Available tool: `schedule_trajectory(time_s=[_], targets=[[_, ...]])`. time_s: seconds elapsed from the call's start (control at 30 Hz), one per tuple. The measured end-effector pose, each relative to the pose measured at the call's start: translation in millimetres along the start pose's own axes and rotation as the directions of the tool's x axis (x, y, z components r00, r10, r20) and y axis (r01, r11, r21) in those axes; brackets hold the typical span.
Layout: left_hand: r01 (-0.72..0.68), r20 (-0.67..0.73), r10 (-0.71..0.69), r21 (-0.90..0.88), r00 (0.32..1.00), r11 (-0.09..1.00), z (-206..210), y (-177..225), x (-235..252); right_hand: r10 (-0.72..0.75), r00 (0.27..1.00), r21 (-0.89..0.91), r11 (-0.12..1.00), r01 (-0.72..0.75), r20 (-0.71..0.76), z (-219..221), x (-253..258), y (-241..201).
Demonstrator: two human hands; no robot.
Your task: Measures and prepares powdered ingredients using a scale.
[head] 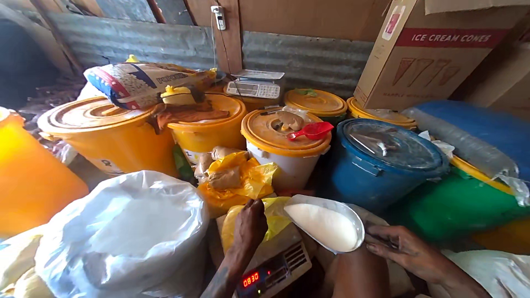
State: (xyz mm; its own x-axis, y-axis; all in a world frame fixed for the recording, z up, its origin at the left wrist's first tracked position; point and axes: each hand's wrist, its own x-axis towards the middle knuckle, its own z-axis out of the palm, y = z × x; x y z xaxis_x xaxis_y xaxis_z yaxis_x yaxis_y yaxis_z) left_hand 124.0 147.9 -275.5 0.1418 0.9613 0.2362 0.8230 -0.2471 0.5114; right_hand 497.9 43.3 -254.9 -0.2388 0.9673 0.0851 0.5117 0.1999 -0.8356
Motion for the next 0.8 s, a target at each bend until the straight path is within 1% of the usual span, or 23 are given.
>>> schedule_trajectory(time_s=[0.1, 0.23, 0.37, 0.47, 0.53, 0.6, 0.73, 0.8], targets=[[-0.007, 0.071, 0.007, 0.002, 0.997, 1.0, -4, -5, -5, 0.013, 0.999, -0.009, 1.0, -0.012, 0.052, 6, 9, -3], [0.01, 0.228, -0.021, 0.05, 0.973, 0.999, -15, -8, -9, 0.054, 0.991, -0.051, 0.998, -0.048, 0.124, 12, 22, -13], [-0.032, 0.346, 0.031, -0.003, 0.938, 0.999, -29, -2, -17, 0.11, 0.971, -0.163, 0.984, -0.076, 0.213, 13, 43, -27], [-0.069, 0.429, 0.07, -0.018, 0.901, 0.997, -39, 5, -22, 0.192, 0.937, -0.335, 0.938, -0.088, 0.291, 18, 67, -53], [-0.097, 0.441, 0.102, -0.033, 0.892, 0.995, -43, 6, -23, 0.261, 0.91, -0.508, 0.859, -0.066, 0.322, 28, 86, -81], [-0.101, 0.428, 0.113, -0.05, 0.897, 0.994, -51, 7, -22, 0.285, 0.903, -0.636, 0.771, -0.017, 0.322, 43, 103, -112], [-0.084, 0.297, 0.107, -0.088, 0.949, 0.992, -63, -10, -14, 0.304, 0.889, -0.762, 0.643, 0.072, 0.341, 63, 130, -152], [-0.065, 0.299, 0.085, -0.077, 0.95, 0.995, -65, -19, -9, 0.352, 0.873, -0.808, 0.585, 0.077, 0.338, 65, 136, -161]])
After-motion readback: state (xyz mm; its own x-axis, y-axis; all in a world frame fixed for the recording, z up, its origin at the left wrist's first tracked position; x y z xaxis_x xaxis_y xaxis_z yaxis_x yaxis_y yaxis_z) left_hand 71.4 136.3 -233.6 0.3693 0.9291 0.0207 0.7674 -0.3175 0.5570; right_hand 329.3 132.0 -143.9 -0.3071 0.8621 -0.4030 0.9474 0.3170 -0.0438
